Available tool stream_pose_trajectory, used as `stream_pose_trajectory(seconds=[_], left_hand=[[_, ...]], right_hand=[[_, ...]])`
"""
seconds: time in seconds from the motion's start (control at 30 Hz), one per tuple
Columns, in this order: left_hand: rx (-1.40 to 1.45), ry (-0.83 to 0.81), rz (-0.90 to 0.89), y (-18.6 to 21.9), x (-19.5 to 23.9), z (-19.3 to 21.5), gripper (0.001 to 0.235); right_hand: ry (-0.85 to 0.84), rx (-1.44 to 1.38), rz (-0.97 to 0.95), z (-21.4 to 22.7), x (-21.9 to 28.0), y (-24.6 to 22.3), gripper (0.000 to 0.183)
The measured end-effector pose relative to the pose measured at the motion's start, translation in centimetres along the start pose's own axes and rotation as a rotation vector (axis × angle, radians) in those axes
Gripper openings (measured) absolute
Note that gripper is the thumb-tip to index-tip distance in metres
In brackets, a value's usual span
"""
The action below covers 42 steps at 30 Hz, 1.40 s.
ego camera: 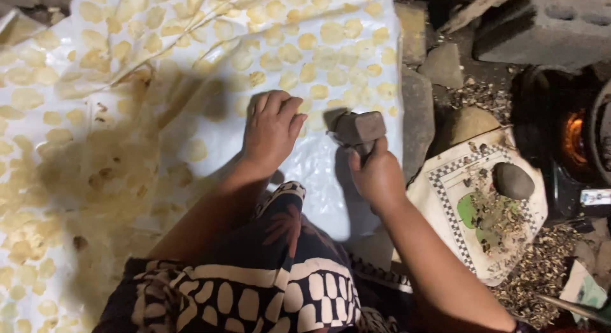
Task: Grind nuts with a stone and flatten them onto a sheet using a wooden mallet
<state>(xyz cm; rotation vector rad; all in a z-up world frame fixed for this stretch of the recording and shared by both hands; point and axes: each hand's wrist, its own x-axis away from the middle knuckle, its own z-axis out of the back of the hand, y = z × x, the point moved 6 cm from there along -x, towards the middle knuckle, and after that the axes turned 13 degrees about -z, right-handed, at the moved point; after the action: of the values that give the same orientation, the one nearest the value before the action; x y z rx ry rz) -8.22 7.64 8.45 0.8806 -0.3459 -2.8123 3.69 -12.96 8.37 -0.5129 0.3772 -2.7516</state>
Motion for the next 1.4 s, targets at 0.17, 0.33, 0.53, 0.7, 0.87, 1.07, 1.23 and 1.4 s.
stream_pose_trajectory(seconds=[0.17, 0.33, 0.53, 0.7, 0.87, 1.07, 1.23, 1.4], left_hand=[[-0.052, 0.079, -0.093, -0.2, 1.3, -1.3, 0.015], [-0.042, 0.12, -0.081, -0.6, 0.9, -1.3, 0.011], [-0.005, 0.086, -0.146, 3.4, 0.6, -0.9, 0.019], [0.101, 0.003, -0.096, 5.4, 2.3, -3.8, 0.051], [0.209, 0.012, -0.082, 5.2, 1.6, -3.8, 0.045], [0.009, -0.03, 0.057, 1.5, 1.1, 1.9, 0.039], [-0.026, 0.075, 0.012, -1.4, 2.6, 0.2, 0.023], [0.034, 0.147, 0.011, -1.8, 3.1, -0.2, 0.017]], right_hand=[[-0.07, 0.065, 0.007, 4.9, -1.3, -1.0, 0.055], [0.128, -0.099, 0.013, 3.5, 0.5, -0.4, 0.047], [-0.044, -0.012, -0.063, 2.9, -1.3, -0.2, 0.05], [0.099, -0.393, 0.104, 13.4, 4.6, -3.7, 0.028], [0.64, -0.756, 0.613, 18.4, 9.3, -6.3, 0.042], [0.177, 0.078, 0.133, -3.7, 3.1, -0.2, 0.051], [-0.098, -0.081, 0.128, -0.4, 2.7, -2.6, 0.057], [-0.076, -0.073, 0.123, 4.8, 2.2, -4.2, 0.047]])
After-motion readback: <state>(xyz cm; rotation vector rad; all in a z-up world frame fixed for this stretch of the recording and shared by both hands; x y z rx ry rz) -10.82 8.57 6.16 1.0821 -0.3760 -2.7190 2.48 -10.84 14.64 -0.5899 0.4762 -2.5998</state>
